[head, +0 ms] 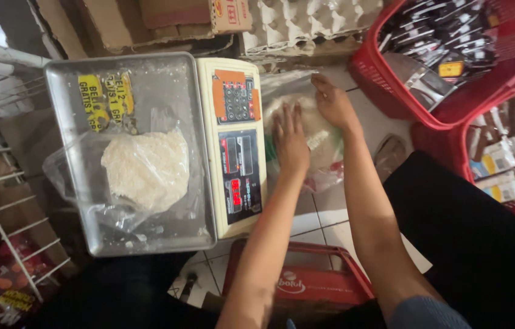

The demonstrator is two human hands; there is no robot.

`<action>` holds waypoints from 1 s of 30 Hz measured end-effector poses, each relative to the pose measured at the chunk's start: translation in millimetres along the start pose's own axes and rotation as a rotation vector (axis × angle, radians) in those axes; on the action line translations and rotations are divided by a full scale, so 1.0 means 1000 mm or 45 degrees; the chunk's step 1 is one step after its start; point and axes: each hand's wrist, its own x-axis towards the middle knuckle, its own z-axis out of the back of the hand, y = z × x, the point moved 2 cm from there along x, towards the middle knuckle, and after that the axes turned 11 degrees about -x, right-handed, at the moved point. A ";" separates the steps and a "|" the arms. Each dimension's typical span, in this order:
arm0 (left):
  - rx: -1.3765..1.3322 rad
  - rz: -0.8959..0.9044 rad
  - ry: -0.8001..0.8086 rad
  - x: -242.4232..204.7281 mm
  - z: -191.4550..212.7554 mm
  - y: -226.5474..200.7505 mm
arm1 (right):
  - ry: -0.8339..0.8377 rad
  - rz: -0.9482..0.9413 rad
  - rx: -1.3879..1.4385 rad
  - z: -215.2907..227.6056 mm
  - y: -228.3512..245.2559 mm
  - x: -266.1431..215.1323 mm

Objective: The person scoops rice from a large bag into a small plastic bag placed on a digital scale. They repeatedly add rice using a metal scoop to reach a specific weight, then remove the filled bag and replace it with an empty one to continue the process.

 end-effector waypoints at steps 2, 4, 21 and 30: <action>-0.162 0.045 0.116 -0.001 -0.001 0.008 | -0.002 0.048 0.034 0.031 0.029 -0.012; -0.250 -0.038 0.080 0.002 -0.014 0.015 | -0.012 0.109 -0.112 0.061 0.055 -0.029; -2.015 0.362 0.257 -0.033 0.072 -0.027 | 0.203 -0.020 0.402 0.187 0.135 -0.133; -2.041 0.091 0.731 -0.081 0.219 -0.083 | 0.346 -0.656 1.585 0.120 0.156 -0.157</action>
